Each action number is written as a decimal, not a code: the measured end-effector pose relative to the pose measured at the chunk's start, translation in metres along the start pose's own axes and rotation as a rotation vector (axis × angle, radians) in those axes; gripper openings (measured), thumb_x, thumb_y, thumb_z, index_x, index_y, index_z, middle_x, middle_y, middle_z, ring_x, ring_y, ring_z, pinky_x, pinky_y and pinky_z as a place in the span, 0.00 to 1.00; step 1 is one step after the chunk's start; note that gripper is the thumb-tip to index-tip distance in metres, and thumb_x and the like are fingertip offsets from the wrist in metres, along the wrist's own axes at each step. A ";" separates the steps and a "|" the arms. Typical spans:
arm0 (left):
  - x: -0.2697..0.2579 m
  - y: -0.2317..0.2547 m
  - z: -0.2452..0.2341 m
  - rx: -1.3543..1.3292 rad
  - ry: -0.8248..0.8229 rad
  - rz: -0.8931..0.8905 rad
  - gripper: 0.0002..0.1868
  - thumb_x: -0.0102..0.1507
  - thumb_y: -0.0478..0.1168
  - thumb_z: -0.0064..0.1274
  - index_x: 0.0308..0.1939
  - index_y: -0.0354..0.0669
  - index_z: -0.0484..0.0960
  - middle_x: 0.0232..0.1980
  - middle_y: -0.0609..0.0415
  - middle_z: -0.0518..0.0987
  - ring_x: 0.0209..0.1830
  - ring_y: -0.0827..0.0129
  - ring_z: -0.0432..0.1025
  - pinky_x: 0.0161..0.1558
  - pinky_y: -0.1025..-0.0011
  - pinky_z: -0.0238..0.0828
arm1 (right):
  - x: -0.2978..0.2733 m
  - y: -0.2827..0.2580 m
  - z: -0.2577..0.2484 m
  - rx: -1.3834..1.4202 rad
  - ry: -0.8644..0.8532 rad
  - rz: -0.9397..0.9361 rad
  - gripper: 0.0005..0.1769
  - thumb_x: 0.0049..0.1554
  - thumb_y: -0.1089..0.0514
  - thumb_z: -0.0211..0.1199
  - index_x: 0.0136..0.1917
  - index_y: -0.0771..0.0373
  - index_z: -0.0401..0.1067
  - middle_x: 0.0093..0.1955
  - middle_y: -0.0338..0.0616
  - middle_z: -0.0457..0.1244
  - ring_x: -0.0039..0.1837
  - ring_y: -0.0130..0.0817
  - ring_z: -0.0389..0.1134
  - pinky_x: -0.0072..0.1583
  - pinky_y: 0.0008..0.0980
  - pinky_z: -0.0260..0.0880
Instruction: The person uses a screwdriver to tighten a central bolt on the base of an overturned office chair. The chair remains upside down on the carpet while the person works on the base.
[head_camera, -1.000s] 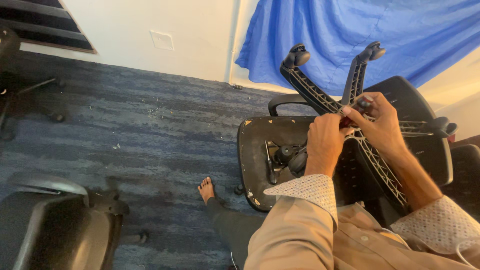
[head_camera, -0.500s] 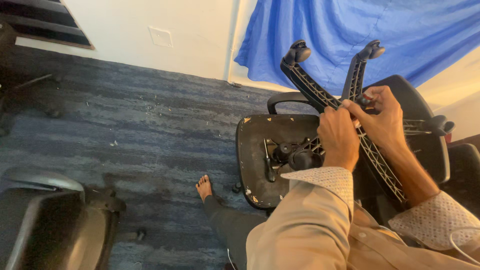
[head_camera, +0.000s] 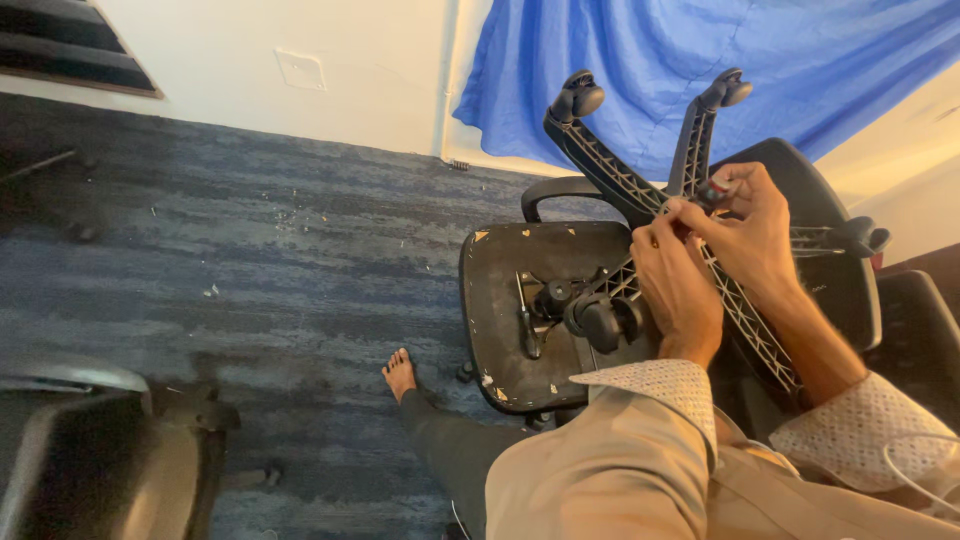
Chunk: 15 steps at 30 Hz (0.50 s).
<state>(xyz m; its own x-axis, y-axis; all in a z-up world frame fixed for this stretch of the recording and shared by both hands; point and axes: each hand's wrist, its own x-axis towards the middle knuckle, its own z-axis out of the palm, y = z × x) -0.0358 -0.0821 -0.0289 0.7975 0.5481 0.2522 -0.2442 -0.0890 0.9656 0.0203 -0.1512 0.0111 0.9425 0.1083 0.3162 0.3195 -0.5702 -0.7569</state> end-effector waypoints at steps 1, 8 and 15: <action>-0.001 0.000 -0.004 0.013 -0.008 -0.047 0.10 0.67 0.31 0.51 0.52 0.33 0.75 0.49 0.35 0.78 0.51 0.41 0.74 0.50 0.51 0.70 | 0.003 0.001 -0.002 0.012 -0.033 0.014 0.22 0.60 0.63 0.72 0.60 0.72 0.63 0.51 0.47 0.66 0.52 0.29 0.68 0.51 0.28 0.71; 0.017 0.018 -0.022 0.184 -0.214 -0.137 0.21 0.70 0.34 0.48 0.67 0.35 0.70 0.59 0.38 0.76 0.61 0.44 0.71 0.58 0.51 0.67 | 0.007 -0.013 -0.028 0.358 -0.349 0.093 0.29 0.60 0.60 0.63 0.73 0.68 0.62 0.61 0.41 0.68 0.63 0.28 0.70 0.62 0.27 0.74; -0.034 -0.026 -0.008 0.567 -0.702 0.185 0.18 0.66 0.34 0.53 0.60 0.37 0.77 0.61 0.42 0.75 0.68 0.51 0.67 0.71 0.57 0.61 | 0.022 -0.018 -0.026 -0.129 -0.357 -0.034 0.24 0.58 0.62 0.68 0.66 0.68 0.69 0.54 0.49 0.69 0.59 0.31 0.71 0.58 0.33 0.73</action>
<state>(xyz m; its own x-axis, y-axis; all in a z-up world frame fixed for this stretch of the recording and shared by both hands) -0.0613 -0.0919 -0.0631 0.9697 -0.1296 0.2070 -0.2422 -0.6206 0.7458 0.0331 -0.1597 0.0470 0.9137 0.3928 0.1042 0.3579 -0.6563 -0.6642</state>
